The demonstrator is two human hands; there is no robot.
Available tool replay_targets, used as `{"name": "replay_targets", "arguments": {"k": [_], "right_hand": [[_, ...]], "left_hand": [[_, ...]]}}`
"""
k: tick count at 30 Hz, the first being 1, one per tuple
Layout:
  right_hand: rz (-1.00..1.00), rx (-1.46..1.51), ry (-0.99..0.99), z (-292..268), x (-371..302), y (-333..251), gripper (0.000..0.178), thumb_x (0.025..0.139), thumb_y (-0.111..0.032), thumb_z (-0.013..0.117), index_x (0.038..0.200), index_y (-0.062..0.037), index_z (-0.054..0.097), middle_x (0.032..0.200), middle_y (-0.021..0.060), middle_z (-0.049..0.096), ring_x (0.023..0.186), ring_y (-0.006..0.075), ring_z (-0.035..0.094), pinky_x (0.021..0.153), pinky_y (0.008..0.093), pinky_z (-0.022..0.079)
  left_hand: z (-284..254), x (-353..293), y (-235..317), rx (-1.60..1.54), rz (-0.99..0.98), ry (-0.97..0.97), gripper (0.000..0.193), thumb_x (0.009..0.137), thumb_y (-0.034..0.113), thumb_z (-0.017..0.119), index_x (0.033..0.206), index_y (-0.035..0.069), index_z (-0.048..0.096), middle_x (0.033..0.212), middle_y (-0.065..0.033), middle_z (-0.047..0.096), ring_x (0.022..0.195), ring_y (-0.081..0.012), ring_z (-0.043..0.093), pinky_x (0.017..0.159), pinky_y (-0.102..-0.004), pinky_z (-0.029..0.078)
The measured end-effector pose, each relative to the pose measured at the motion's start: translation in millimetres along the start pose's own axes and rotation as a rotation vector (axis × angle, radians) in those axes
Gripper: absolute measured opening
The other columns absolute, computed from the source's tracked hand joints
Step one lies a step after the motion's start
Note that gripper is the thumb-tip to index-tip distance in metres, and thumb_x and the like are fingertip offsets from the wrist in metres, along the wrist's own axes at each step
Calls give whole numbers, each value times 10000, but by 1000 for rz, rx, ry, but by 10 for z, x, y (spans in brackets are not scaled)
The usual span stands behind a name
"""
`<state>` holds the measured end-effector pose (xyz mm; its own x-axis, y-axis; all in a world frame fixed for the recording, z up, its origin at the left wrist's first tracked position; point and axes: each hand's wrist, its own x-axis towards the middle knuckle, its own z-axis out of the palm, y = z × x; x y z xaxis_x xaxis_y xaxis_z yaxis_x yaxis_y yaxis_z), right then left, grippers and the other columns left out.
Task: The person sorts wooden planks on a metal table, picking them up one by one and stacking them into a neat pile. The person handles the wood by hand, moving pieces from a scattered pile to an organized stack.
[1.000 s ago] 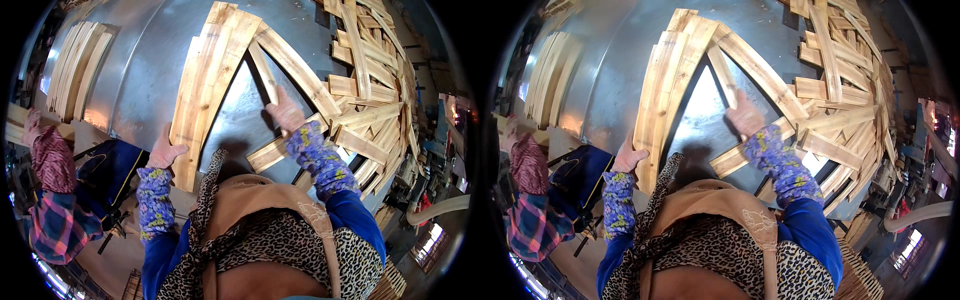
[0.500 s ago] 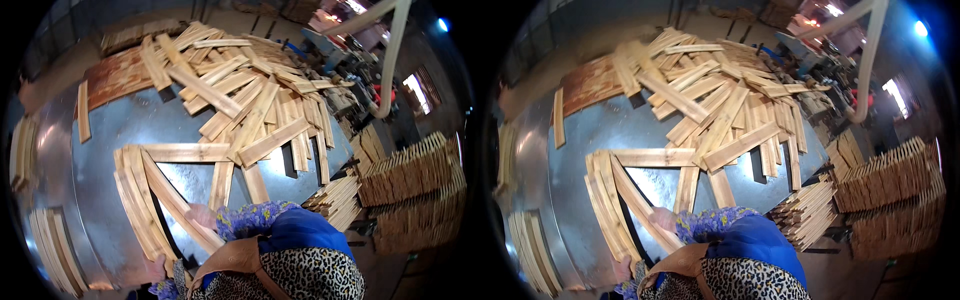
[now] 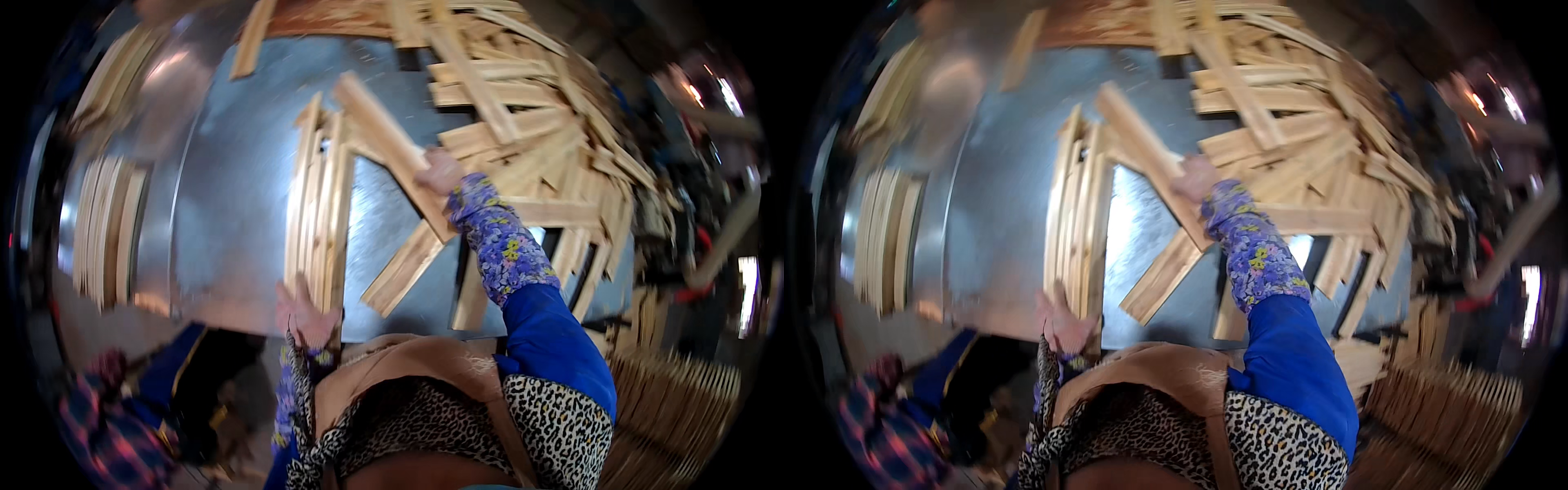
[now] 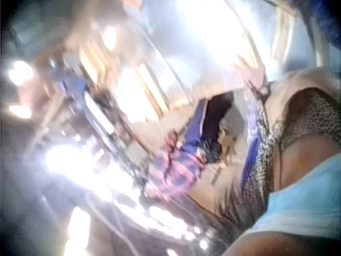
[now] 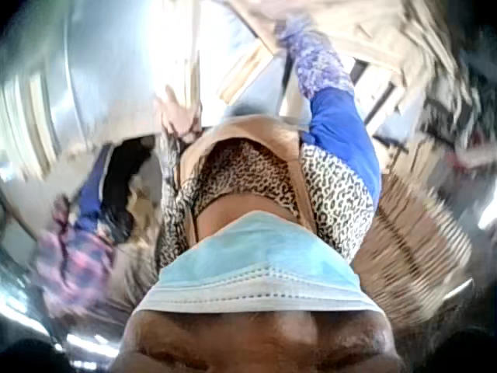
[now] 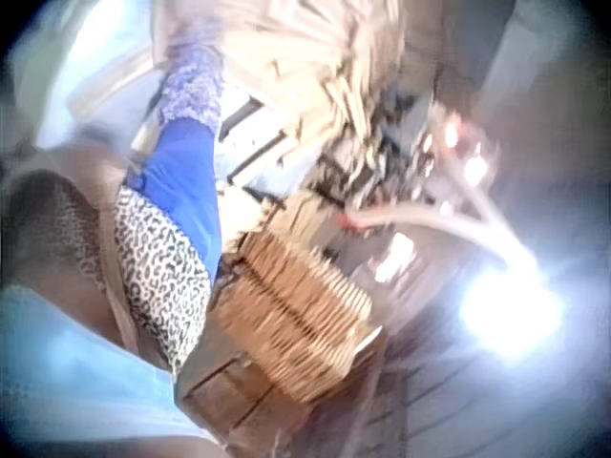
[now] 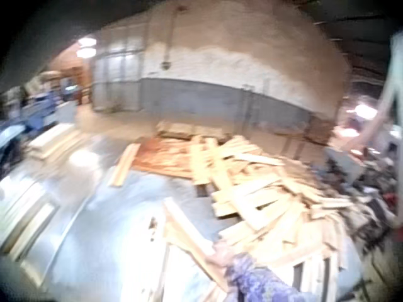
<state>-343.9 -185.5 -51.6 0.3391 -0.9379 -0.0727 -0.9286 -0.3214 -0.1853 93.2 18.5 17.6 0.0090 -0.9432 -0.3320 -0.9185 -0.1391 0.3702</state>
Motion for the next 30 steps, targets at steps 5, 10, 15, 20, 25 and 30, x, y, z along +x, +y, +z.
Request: {"name": "replay_targets", "arguments": {"k": [5, 10, 15, 20, 25, 30], "right_hand": [[566, 787, -381, -172, 550, -418, 561, 901, -322, 823, 1375, -33, 743, 1198, 100, 764, 1090, 230, 702, 975, 420, 575], [538, 783, -246, -599, 130, -644, 670, 907, -317, 785, 1478, 14, 668, 1234, 182, 786, 1076, 243, 753, 925, 382, 605], [480, 726, -268, -345, -226, -1774, 854, 924, -342, 755, 1637, 21, 457, 1457, 307, 631, 1308, 395, 662, 1169, 463, 520], [212, 656, -45, 412, -408, -3142, 1079, 938, -418, 778, 1753, -26, 188, 1583, 336, 516, 1458, 487, 548, 1276, 487, 421], [264, 1298, -170, 724, -459, -3909, 1124, 984, -415, 789, 1742, 46, 98, 1658, 315, 472, 1543, 428, 481, 1299, 425, 373], [157, 1594, -415, 649, -219, -4041, 1070, 1004, -311, 767, 1771, -39, 72, 1647, 287, 489, 1528, 433, 489, 1275, 478, 410]], "left_hand": [[31, -138, -157, 95, -133, 141, 1029, 758, 503, 877, 1616, 93, 482, 1419, -289, 520, 1271, -500, 596, 1066, -571, 525], [-58, -45, -291, 44, -235, 195, 1029, 737, 458, 867, 1631, 123, 482, 1477, -230, 522, 1241, -453, 613, 1066, -523, 529], [-223, -12, -404, 35, -299, 186, 1007, 770, 505, 868, 1608, 108, 475, 1391, -240, 563, 1241, -453, 626, 1048, -545, 542], [-90, 203, -610, -86, -99, 229, 1108, 812, 503, 836, 1687, 27, 352, 1479, -302, 563, 1369, -456, 566, 1130, -514, 505], [-164, 415, -1401, -774, -187, 214, 792, 989, 433, 666, 1598, -44, 498, 1515, -296, 629, 1433, -410, 598, 1226, -438, 437], [-526, 673, -1852, -489, -139, 228, 727, 1027, 484, 600, 1576, 8, 558, 1490, -281, 659, 1435, -430, 591, 1204, -467, 455]]}}
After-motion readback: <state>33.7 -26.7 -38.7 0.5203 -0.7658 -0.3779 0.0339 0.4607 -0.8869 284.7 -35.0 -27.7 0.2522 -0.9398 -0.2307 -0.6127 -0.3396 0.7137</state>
